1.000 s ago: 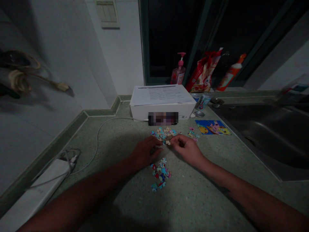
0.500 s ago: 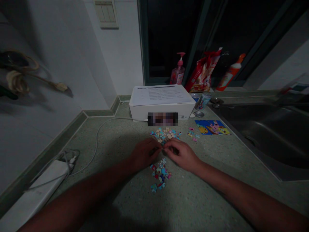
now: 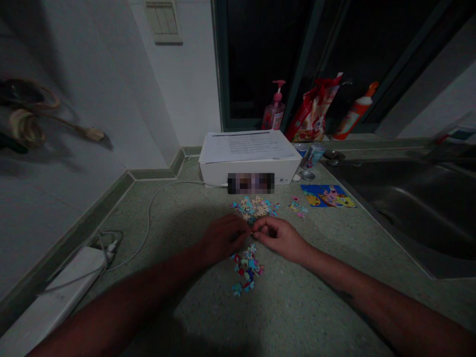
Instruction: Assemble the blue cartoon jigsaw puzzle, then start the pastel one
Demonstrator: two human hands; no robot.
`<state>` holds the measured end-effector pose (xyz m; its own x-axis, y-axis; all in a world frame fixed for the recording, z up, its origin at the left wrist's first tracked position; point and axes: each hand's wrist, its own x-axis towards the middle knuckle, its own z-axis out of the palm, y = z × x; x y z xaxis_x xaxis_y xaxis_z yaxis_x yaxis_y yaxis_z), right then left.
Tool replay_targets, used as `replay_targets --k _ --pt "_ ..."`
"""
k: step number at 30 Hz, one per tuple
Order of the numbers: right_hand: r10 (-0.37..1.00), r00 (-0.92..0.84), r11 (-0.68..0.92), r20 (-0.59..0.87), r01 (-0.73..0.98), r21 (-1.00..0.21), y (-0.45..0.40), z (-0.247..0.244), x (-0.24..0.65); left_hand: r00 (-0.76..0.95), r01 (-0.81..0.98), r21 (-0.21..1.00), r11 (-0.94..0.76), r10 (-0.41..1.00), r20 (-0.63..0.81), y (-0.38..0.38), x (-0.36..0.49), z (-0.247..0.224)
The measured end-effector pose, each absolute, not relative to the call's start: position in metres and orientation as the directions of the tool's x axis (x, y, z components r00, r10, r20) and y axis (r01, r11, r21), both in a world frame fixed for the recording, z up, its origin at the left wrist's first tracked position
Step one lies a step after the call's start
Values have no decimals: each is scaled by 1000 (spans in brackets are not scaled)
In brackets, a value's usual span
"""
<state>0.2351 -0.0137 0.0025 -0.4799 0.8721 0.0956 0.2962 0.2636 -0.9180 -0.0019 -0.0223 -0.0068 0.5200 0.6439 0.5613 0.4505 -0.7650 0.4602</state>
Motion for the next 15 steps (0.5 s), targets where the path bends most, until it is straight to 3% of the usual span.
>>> replay_targets --k 4,7,10,15 --pt "867 -488 281 98 317 -906 -13 4 238 548 471 465 -750 662 512 -23 -2 -6" --pt "864 -480 376 153 413 -830 -9 11 250 537 489 477 -730 683 495 -24 -2 -3" --pt "871 -451 457 194 598 -659 0 22 271 517 488 492 -721 693 502 -25 -1 -1" --pt "934 -304 353 188 869 -346 17 37 302 513 477 494 -727 687 514 -25 -1 -1"
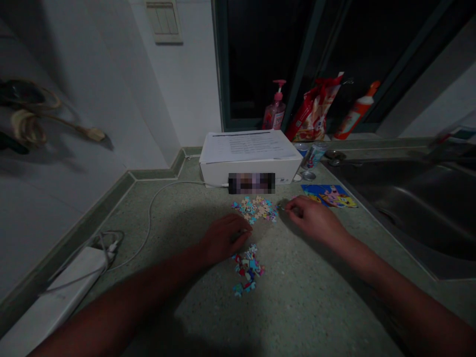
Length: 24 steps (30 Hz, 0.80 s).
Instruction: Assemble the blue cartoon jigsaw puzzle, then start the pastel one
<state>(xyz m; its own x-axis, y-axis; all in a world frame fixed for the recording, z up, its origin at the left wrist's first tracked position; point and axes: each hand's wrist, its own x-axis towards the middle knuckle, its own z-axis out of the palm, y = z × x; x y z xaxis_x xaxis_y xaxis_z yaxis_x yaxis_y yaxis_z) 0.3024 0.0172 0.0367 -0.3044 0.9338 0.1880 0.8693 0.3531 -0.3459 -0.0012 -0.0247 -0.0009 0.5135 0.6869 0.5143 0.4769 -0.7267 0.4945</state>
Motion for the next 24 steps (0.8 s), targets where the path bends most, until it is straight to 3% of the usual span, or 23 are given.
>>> replay_targets --k 3,9,16,19,24 --pt "956 -253 284 152 928 -243 21 37 310 517 499 513 -698 715 470 -25 -1 0" --pt "954 -297 298 34 941 -157 17 29 309 523 500 513 -697 716 463 -25 -1 0" --pt "974 -227 227 10 973 -48 15 37 305 527 490 505 -710 703 478 -25 0 0" --pt "968 -246 248 48 968 -34 18 36 304 529 500 516 -695 717 454 -25 -1 -1" --pt "866 -443 469 233 881 -68 31 22 298 526 493 501 -712 702 480 -24 -1 -2"
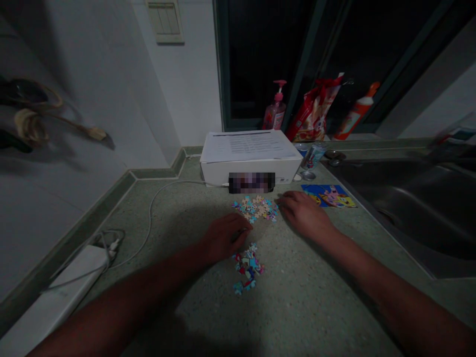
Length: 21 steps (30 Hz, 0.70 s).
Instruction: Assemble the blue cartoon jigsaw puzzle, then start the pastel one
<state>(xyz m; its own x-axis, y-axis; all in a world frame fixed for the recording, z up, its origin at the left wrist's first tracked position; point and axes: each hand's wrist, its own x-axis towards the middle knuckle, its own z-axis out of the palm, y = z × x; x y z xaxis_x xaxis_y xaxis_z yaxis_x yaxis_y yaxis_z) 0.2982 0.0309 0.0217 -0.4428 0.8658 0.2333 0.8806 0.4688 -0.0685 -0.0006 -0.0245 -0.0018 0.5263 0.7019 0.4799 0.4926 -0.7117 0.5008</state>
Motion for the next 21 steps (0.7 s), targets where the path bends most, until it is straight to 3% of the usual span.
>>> replay_targets --k 8,17,21 --pt "867 -436 470 240 876 -106 48 7 297 530 471 488 -735 678 510 -23 -1 -3" --pt "894 -383 437 232 857 -273 57 3 307 530 484 479 -732 681 506 -23 -1 -5" --pt "905 -364 417 222 862 -287 59 2 309 526 470 465 -750 661 535 -24 0 -1"
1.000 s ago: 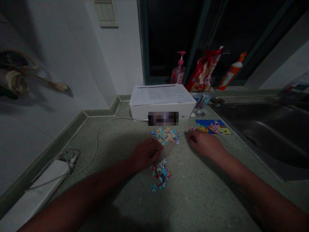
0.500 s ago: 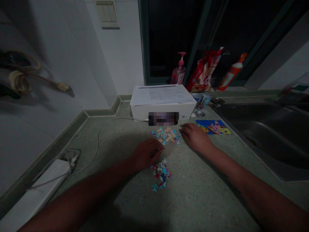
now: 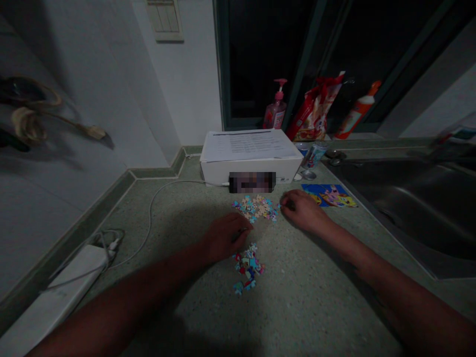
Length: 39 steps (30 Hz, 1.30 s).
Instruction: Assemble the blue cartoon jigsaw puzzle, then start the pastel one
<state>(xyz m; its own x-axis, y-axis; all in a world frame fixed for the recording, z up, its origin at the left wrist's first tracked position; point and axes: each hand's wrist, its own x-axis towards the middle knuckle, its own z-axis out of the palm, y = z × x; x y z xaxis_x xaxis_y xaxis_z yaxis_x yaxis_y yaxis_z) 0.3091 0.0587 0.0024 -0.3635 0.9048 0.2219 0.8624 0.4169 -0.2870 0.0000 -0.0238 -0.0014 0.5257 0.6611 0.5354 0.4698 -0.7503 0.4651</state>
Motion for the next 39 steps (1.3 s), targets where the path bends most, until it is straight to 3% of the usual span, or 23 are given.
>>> replay_targets --k 8,18,25,32,39 --pt "905 -388 419 172 884 -206 59 10 309 529 469 467 -750 662 531 -25 0 0" --pt "900 -372 428 228 855 -293 54 12 306 520 484 493 -723 690 503 -25 0 -1" --pt "941 -246 331 231 805 -492 44 20 301 515 485 537 -691 721 463 -29 -1 5" --pt "939 -324 269 115 483 -834 10 15 263 482 517 537 -667 745 461 -27 -1 -2" --pt "904 -423 214 64 316 -924 -6 3 238 543 505 472 -723 691 477 -24 0 -7"
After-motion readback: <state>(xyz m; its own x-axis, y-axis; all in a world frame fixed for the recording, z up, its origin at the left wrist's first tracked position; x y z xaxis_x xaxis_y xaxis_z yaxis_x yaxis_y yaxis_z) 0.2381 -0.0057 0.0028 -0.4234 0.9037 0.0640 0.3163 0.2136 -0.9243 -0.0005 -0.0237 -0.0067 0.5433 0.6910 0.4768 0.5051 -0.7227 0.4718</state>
